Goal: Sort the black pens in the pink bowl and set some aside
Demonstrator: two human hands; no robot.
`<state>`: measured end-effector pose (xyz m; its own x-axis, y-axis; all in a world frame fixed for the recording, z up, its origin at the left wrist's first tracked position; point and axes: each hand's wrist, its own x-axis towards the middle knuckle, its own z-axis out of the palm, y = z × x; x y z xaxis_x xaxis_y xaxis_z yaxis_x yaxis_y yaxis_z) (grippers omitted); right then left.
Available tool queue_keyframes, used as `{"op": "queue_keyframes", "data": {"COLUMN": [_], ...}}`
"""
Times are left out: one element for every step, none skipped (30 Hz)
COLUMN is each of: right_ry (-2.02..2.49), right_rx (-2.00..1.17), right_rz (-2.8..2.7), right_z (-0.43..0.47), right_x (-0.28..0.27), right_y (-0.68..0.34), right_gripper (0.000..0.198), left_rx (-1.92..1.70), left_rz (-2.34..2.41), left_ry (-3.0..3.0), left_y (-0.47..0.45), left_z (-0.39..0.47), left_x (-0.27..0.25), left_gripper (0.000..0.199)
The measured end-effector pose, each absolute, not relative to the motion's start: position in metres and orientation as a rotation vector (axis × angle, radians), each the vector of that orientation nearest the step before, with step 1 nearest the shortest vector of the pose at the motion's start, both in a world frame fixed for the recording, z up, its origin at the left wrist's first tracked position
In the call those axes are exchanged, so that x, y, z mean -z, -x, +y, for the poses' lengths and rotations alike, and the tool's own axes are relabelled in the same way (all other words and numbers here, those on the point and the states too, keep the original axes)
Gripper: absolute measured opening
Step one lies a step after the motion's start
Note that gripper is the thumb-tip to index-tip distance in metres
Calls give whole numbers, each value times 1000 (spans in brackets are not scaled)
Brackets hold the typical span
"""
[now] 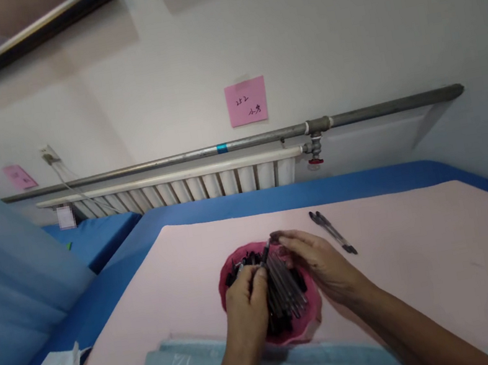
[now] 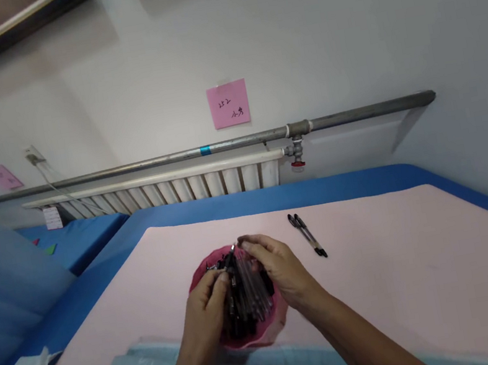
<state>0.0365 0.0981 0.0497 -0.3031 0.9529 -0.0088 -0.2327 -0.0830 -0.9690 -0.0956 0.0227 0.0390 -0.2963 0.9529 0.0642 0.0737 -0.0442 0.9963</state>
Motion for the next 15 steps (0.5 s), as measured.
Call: {"op": "queue_keyframes", "data": {"right_ry": [919, 946, 975, 1000, 1020, 1038, 1055, 1074, 1092, 1110, 1124, 1137, 1148, 1160, 1173], "right_rx": [-1517, -1465, -1424, -1397, -1380, -1371, -1365, -1359, -1352, -1343, -1335, -1327, -1319, -1309, -1299], "right_rz": [-1224, -1230, -1231, -1229, -1226, -1227, -1232, -1242, -1256, -1272, -1290, -1308, -1328, -1348, -1370], "right_z": [101, 104, 107, 110, 113, 117, 119, 121, 123, 124, 124, 124, 124, 123, 122], "right_x": [-51, -51, -51, -51, -50, -48, -47, -45, -43, -42, -41, -40, -40, -39, -40], "right_y": [-39, -42, -46, -49, -52, -55, -57, -59, -60, -61, -61, -61, -61, -61, -61], "right_gripper": [25, 22, 20, 18, 17, 15, 15, 14, 13, 12, 11, 11, 11, 12, 13], "left_rx": [-1458, -1477, -1491, -1497, -1494, -1488, -1482, -1474, -1464, -1457, -1458, -1463, -1471, -1483, -1495], "left_rz": [1443, 1422, 1398, 1376, 1359, 1346, 1335, 1325, 1316, 1310, 1307, 1308, 1311, 1312, 1311], "left_ry": [-1076, -1013, -956, -906, -866, -833, -803, -777, -754, -730, -709, -694, -686, -684, -685], "left_y": [98, 100, 101, 103, 104, 105, 106, 107, 108, 109, 111, 112, 114, 116, 118], "left_z": [23, 23, 23, 23, 23, 23, 23, 23, 23, 24, 24, 25, 26, 26, 26], "left_x": [-40, -42, -43, -45, -47, -48, -49, -49, -49, -48, -47, -46, -44, -43, -42], "left_gripper": [22, 24, 27, 29, 31, 32, 32, 31, 31, 30, 30, 29, 28, 28, 27]}}
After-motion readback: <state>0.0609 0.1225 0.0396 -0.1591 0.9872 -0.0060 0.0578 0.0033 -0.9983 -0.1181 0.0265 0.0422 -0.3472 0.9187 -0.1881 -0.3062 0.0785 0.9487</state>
